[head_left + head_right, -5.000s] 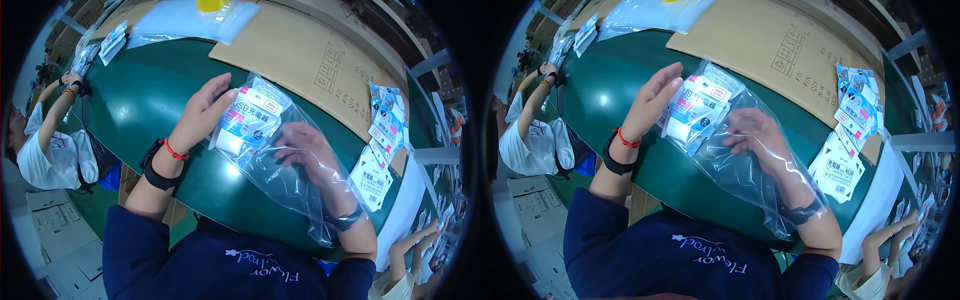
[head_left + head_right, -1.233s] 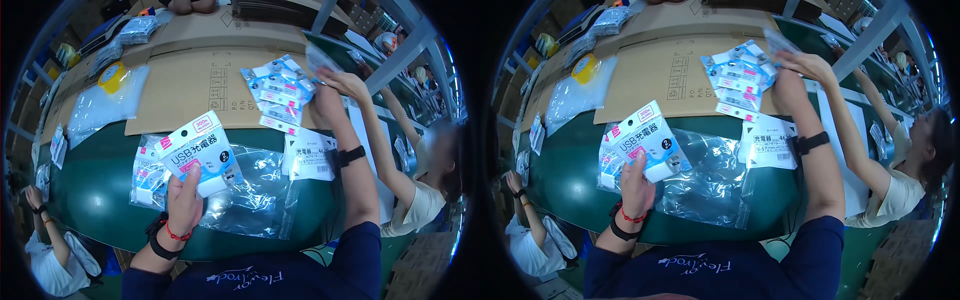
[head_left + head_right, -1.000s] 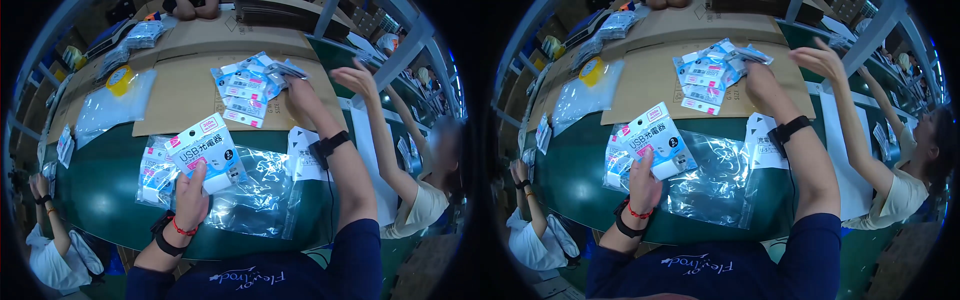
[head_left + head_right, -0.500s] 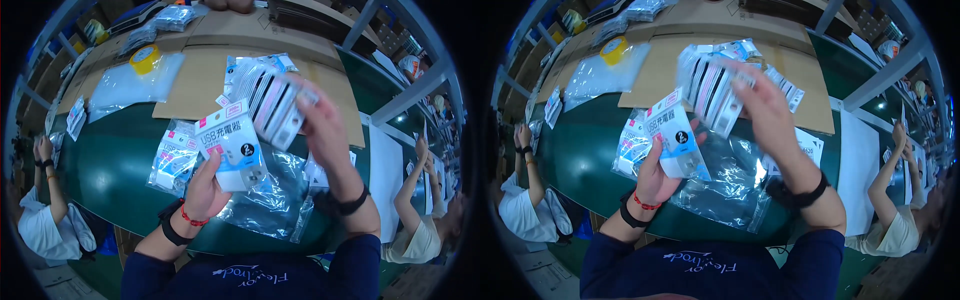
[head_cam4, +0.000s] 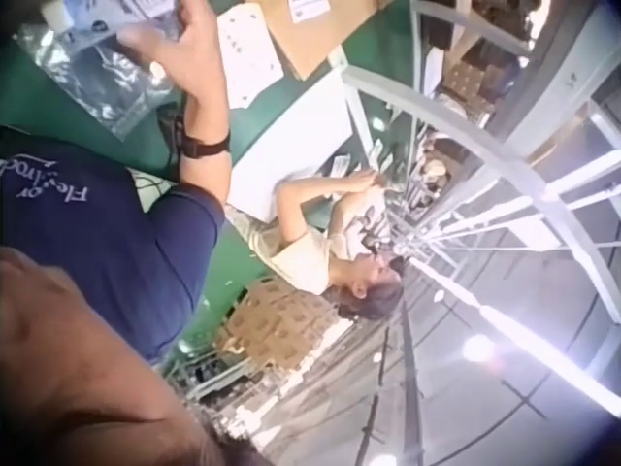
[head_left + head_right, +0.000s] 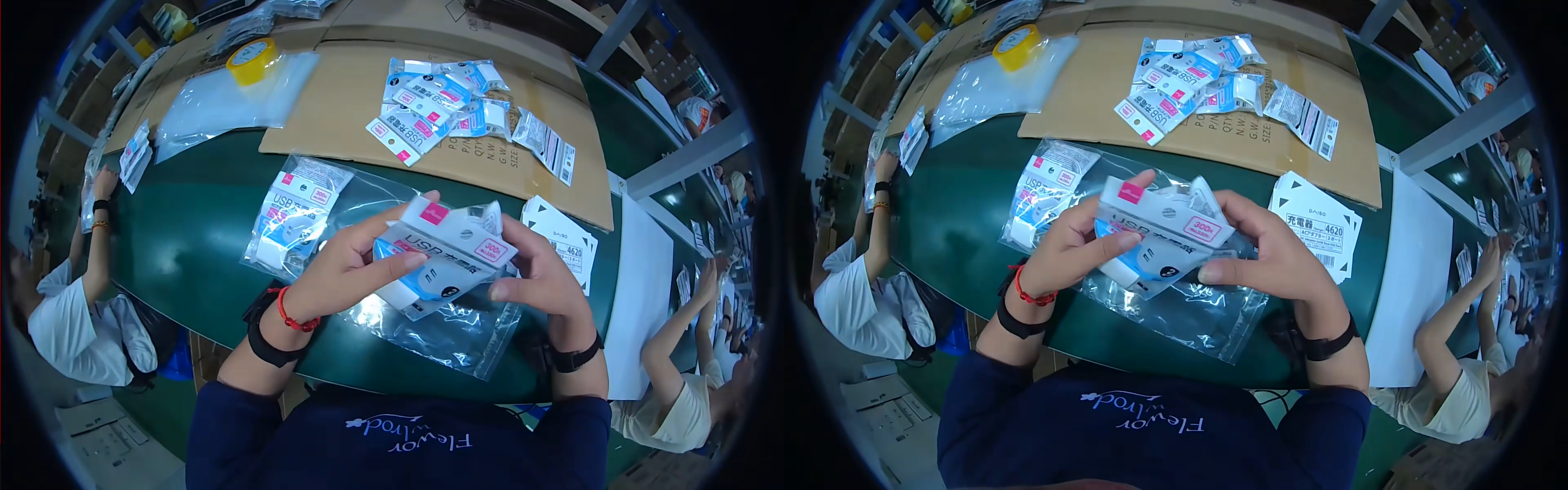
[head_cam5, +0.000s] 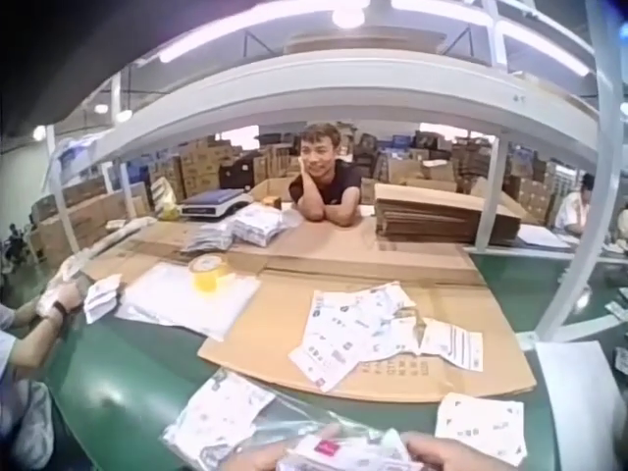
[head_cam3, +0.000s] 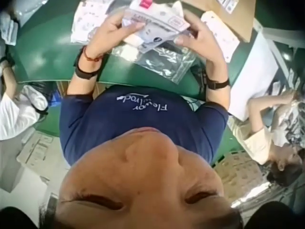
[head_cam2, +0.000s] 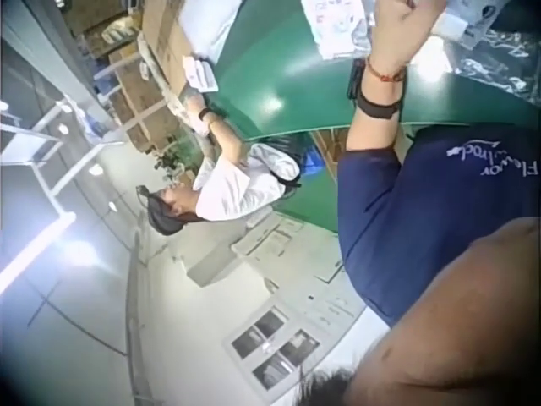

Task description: The person picks up a USB charger and places it into a plastic bag, then repeats this process with a second and third charger before setting the bag aside.

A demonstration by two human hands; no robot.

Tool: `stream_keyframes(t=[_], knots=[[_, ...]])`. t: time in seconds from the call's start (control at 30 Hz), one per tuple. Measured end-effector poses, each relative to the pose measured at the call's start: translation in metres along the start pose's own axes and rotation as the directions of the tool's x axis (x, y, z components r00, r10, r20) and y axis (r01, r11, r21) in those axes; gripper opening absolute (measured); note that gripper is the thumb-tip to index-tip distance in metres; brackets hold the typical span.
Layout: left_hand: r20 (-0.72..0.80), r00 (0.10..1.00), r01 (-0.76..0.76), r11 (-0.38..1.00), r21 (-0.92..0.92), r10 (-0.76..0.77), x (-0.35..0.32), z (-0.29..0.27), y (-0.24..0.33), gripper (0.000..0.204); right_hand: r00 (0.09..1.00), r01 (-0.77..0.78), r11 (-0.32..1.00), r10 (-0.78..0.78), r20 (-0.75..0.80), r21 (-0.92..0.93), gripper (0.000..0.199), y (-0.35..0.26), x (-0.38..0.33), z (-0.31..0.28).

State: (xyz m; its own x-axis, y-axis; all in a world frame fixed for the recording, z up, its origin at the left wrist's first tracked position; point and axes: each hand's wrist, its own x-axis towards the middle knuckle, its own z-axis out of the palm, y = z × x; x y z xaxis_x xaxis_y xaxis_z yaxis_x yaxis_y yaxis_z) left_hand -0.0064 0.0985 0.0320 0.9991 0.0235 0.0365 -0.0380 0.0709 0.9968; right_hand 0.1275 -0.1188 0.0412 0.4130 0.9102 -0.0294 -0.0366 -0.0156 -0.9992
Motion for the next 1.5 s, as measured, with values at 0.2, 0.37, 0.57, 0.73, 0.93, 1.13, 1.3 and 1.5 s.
stream_keyframes(t=[0.2,0.37,0.57,0.73,0.93,1.13,1.3,1.5], knots=[[-0.115,0.993,-0.033,0.999,-0.01,0.032,0.008,0.012,-0.011,0.044,0.993,0.031,0.968,0.0,-0.122,0.247,0.064,0.008,0.018,0.032],[-0.215,0.976,-0.053,0.983,-0.178,0.013,0.017,0.018,-0.025,0.042,0.953,0.065,0.934,0.046,-0.3,0.35,0.049,0.018,0.031,0.038],[-0.258,0.966,-0.044,0.996,-0.082,0.022,0.026,0.016,-0.028,0.03,0.912,0.191,0.905,-0.021,-0.41,0.379,0.043,0.024,0.037,0.038],[-0.299,0.946,-0.12,0.992,0.044,0.128,0.029,0.014,-0.032,0.024,0.906,0.214,0.918,-0.059,-0.419,0.333,0.044,0.031,0.039,0.039],[-0.253,0.958,-0.097,0.983,0.156,0.134,0.026,0.01,-0.034,0.028,0.924,0.206,0.898,-0.048,-0.379,0.389,0.043,0.033,0.037,0.034],[-0.264,0.953,-0.121,0.985,0.124,0.15,0.026,0.023,-0.03,0.036,0.897,0.239,0.89,-0.05,-0.439,0.388,0.04,0.034,0.042,0.036],[-0.286,0.945,-0.104,0.974,0.201,0.16,0.024,0.024,-0.031,0.041,0.878,0.251,0.875,-0.026,-0.478,0.415,0.039,0.039,0.041,0.039],[-0.279,0.948,-0.112,0.981,0.161,0.154,0.022,0.024,-0.035,0.038,0.851,0.273,0.856,-0.003,-0.525,0.439,0.039,0.035,0.039,0.049]])
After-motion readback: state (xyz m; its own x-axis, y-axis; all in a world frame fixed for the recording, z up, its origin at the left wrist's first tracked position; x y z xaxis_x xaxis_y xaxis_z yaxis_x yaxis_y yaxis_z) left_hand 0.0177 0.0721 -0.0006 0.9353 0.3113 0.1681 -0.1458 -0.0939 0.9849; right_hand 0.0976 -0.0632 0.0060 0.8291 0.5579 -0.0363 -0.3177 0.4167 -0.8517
